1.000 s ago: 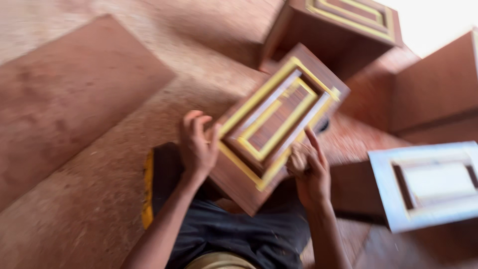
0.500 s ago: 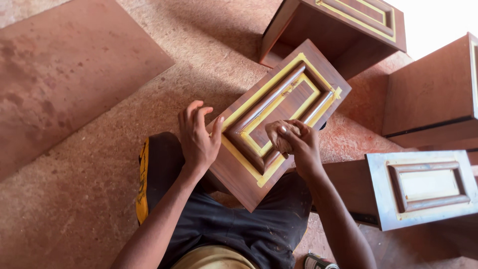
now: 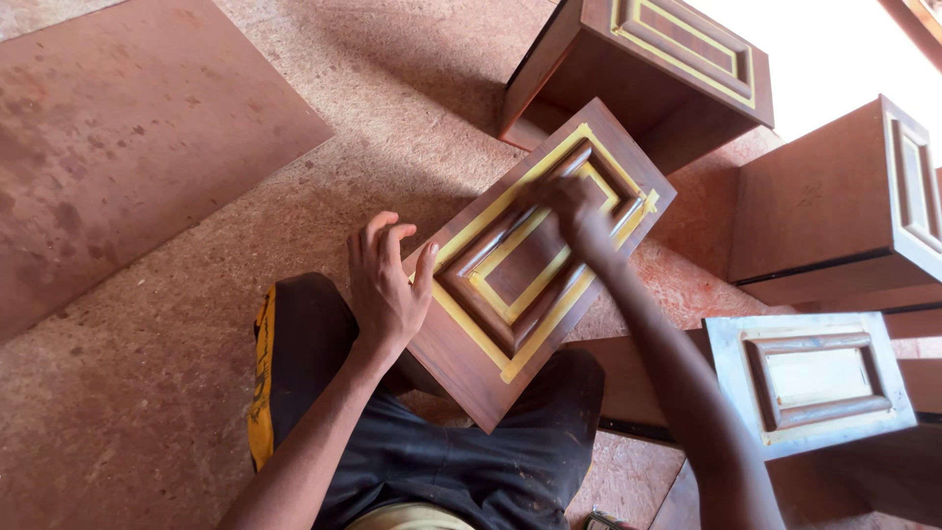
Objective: The person stains the wooden panels of cabinet drawers using a cloth, applying the liquid to the recessed and raised surfaces one panel at a time.
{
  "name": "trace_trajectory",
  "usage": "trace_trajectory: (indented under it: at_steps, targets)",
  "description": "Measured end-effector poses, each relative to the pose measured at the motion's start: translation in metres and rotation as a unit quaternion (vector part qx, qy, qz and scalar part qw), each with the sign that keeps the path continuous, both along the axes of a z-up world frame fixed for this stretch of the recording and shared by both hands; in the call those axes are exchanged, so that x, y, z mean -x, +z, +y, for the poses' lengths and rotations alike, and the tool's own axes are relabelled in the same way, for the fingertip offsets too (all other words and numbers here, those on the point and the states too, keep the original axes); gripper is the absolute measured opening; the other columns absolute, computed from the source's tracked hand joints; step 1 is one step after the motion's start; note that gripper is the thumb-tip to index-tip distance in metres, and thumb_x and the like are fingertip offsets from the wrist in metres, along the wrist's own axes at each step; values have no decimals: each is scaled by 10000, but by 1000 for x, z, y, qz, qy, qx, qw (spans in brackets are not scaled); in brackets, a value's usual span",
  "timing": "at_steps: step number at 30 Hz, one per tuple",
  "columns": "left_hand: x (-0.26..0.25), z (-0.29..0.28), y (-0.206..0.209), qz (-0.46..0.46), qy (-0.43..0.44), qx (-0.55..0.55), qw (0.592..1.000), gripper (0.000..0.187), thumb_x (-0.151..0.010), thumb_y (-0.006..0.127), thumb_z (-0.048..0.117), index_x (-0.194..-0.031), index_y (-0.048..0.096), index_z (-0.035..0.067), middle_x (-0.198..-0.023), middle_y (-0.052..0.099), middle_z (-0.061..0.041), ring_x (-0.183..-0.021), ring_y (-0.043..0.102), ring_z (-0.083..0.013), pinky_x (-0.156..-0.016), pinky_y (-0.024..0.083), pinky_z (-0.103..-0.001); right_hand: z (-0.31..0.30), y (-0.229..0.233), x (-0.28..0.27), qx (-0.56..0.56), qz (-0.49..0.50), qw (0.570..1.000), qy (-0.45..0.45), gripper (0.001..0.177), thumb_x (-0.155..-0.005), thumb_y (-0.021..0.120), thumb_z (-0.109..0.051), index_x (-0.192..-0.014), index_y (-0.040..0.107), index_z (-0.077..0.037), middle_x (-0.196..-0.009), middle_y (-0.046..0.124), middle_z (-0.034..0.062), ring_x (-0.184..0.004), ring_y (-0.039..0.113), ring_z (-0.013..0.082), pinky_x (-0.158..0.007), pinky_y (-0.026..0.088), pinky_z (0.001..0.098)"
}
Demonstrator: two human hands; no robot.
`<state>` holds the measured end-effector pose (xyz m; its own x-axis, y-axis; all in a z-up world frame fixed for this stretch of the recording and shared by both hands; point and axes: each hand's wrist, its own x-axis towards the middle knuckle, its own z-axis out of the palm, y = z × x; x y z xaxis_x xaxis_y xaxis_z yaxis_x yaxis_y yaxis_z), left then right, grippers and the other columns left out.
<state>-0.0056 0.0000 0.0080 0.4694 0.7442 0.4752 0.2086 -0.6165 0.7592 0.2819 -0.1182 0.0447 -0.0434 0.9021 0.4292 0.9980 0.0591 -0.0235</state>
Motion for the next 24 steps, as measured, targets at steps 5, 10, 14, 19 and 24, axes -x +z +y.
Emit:
trace_trajectory:
  at_steps: [5, 10, 14, 19, 24]
  targets:
    - [-4, 0, 3, -8, 4, -1, 1000, 318, -987, 717, 278, -1132, 631, 9, -1286, 583, -163, -1194, 542, -342, -1007, 467, -480, 6, 3, -65, 79, 55, 983, -157, 176, -1020, 651, -11, -1092, 795, -84, -1094, 767, 106, -1007, 675, 289, -845, 597, 424]
    - [-1, -2, -1, -13, 13, -4, 1000, 324, -1013, 700, 297, -1144, 636, 8, -1303, 576, -175, -1207, 539, -347, -1012, 468, -485, -12, -4, 58, 229, 78, 970, -29, 390, -931, 586, 33, -1243, 725, -155, -1357, 671, 16, -1278, 611, 227, -1064, 516, 378]
    - [-1, 0, -2, -3, 6, -9, 1000, 324, -1009, 688, 301, -1140, 639, 8, -1293, 582, -172, -1215, 537, -348, -1023, 464, -491, -19, -4, 76, 192, 48, 977, 80, 568, -768, 647, 111, -1254, 731, -170, -1415, 638, 30, -1341, 535, 305, -1162, 451, 415]
    - [-1, 1, -4, 0, 10, -14, 1000, 326, -1013, 674, 317, -1127, 642, 13, -1286, 593, -168, -1209, 546, -338, -1026, 461, -493, 16, 19, -70, 53, 51, 997, 29, 409, -1008, 559, 144, -1129, 791, -170, -1130, 779, 5, -974, 742, 150, -760, 667, 298]
    - [-4, 2, -6, 7, 14, -12, 1000, 343, -1017, 661, 341, -1111, 642, 11, -1274, 588, -170, -1207, 551, -328, -1010, 472, -491, 15, 40, -147, 128, -32, 964, -232, 222, -1022, 634, -39, -1002, 827, -148, -1040, 800, -9, -870, 711, 149, -811, 586, 354]
